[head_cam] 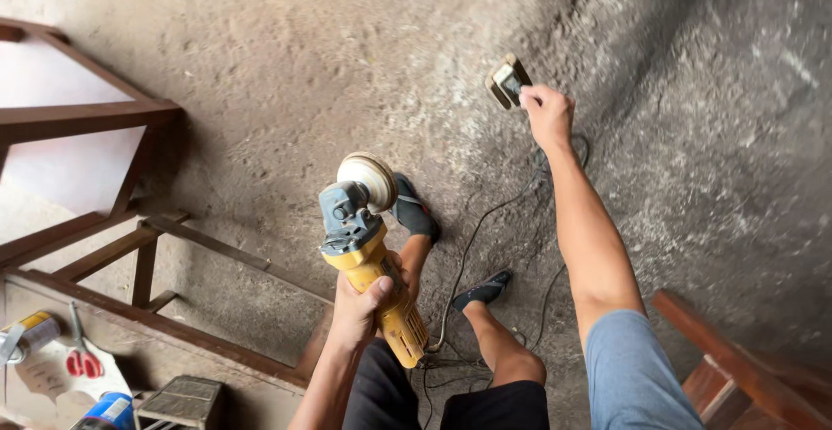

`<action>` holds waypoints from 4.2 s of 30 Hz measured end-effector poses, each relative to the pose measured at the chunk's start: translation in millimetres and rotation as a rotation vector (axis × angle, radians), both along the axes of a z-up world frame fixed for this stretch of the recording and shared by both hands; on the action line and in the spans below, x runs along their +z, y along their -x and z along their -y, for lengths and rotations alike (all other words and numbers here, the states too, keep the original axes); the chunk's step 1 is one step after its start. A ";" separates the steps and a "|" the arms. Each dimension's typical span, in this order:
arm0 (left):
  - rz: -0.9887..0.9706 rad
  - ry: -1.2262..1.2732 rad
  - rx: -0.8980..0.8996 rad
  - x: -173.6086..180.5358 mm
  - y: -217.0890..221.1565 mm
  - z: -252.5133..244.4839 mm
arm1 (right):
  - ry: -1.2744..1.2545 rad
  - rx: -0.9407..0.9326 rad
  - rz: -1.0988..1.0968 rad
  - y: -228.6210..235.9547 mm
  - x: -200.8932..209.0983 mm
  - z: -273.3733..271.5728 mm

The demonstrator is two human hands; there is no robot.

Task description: The person rubs a wooden drawer and a wooden plank with sandpaper, then connects and uses a power sander to smooth the surface of a large wooden bench and small furniture pieces.

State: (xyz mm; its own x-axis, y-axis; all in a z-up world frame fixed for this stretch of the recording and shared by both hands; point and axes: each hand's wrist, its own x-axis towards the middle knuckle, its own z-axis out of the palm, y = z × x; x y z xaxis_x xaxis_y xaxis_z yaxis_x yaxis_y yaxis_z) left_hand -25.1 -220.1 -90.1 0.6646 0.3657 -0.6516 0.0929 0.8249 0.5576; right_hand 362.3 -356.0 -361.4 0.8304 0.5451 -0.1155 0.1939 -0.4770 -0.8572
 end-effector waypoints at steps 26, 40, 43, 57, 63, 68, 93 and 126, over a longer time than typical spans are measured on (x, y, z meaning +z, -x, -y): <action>0.085 -0.327 0.298 259.4 -38.8 -286.5 | 0.136 -0.029 -0.424 188.3 372.4 -125.2; 0.187 -0.611 0.196 292.2 -153.8 -487.3 | -0.017 0.399 -0.298 156.4 546.5 -519.8; 0.162 -0.647 0.230 313.4 -159.2 -553.3 | -0.002 0.442 -0.266 137.9 556.6 -586.9; 0.155 -0.850 0.063 325.4 -101.0 -958.0 | -0.218 0.530 -0.385 159.1 585.9 -1011.1; 0.151 -0.984 -0.110 341.8 -91.7 -1131.4 | -0.316 0.481 -0.654 165.5 603.9 -1165.2; 0.084 -0.827 -0.331 344.4 -117.4 -1247.8 | -0.534 0.370 -0.833 147.1 579.4 -1267.9; 0.495 0.217 -0.641 99.8 -298.2 -1602.4 | -0.523 -0.484 -0.896 -66.0 418.1 -1641.0; 0.035 -0.019 -0.489 43.3 -626.4 -1778.8 | 0.146 -0.338 -0.714 -291.8 328.9 -1803.7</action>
